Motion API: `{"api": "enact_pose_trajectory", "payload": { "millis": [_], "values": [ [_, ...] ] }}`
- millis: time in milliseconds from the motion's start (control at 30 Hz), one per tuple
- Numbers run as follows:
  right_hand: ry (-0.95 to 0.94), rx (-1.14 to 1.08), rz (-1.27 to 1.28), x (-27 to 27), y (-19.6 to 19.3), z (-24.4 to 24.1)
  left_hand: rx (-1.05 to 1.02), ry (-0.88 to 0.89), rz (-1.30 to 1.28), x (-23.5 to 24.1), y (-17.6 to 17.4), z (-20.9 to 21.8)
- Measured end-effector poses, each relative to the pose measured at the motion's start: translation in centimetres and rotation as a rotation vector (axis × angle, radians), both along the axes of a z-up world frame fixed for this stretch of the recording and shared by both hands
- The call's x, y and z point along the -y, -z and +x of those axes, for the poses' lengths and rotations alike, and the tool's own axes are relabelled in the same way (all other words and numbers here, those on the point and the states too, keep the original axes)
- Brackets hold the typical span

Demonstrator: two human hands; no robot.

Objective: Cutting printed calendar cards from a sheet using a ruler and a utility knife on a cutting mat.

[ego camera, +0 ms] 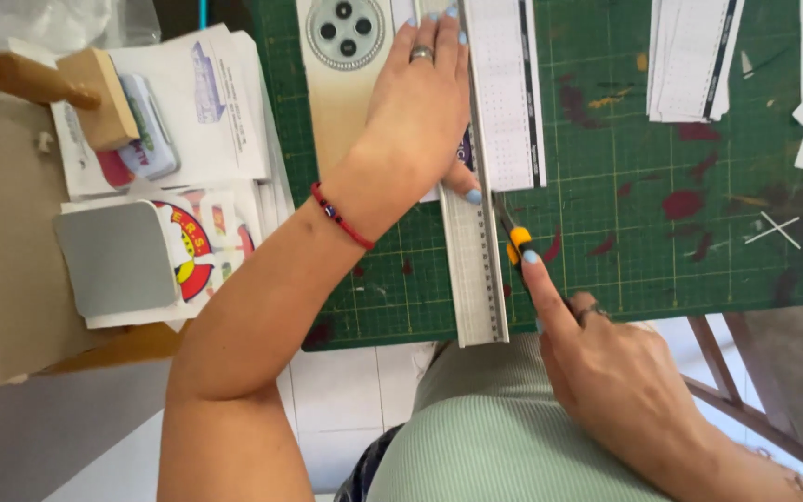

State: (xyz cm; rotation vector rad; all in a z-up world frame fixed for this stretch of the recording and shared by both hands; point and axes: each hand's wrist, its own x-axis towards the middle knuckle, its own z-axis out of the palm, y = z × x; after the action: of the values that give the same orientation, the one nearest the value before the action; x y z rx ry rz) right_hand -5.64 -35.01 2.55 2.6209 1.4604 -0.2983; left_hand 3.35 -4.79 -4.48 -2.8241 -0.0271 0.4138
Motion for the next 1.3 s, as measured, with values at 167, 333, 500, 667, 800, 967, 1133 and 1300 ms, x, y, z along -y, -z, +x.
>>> {"api": "enact_pose_trajectory", "payload": {
  "millis": [167,333,500,667,800,967,1133,1300],
  "values": [
    [-0.012,0.000,-0.025,0.8,-0.2,0.2,-0.079,0.004,-0.016,0.0,-0.4,0.2],
    [0.067,-0.094,-0.100,-1.0,-5.1,3.9,-0.085,-0.001,-0.039,-0.5,-1.4,0.3],
    [0.233,-0.171,0.083,-8.0,-6.4,10.7,-0.094,0.017,-0.102,-0.5,-1.4,0.1],
    [0.174,-0.079,0.241,-14.0,-2.3,15.6,-0.049,0.022,-0.084,-0.7,-0.7,0.2],
    [0.145,-0.098,0.291,-15.7,0.0,16.8,-0.118,0.006,-0.065,-0.6,-1.1,0.3],
    [0.152,-0.073,0.276,-16.1,-0.4,16.2,-0.114,0.003,-0.077,-0.5,-1.1,0.3],
    [0.116,-0.022,0.334,-15.4,0.0,16.6,-0.124,0.004,-0.054,-0.5,-0.9,0.1],
    [0.130,-0.059,0.304,-16.1,0.5,16.9,-0.070,0.012,-0.060,-0.6,-0.1,0.1]
  ]
}}
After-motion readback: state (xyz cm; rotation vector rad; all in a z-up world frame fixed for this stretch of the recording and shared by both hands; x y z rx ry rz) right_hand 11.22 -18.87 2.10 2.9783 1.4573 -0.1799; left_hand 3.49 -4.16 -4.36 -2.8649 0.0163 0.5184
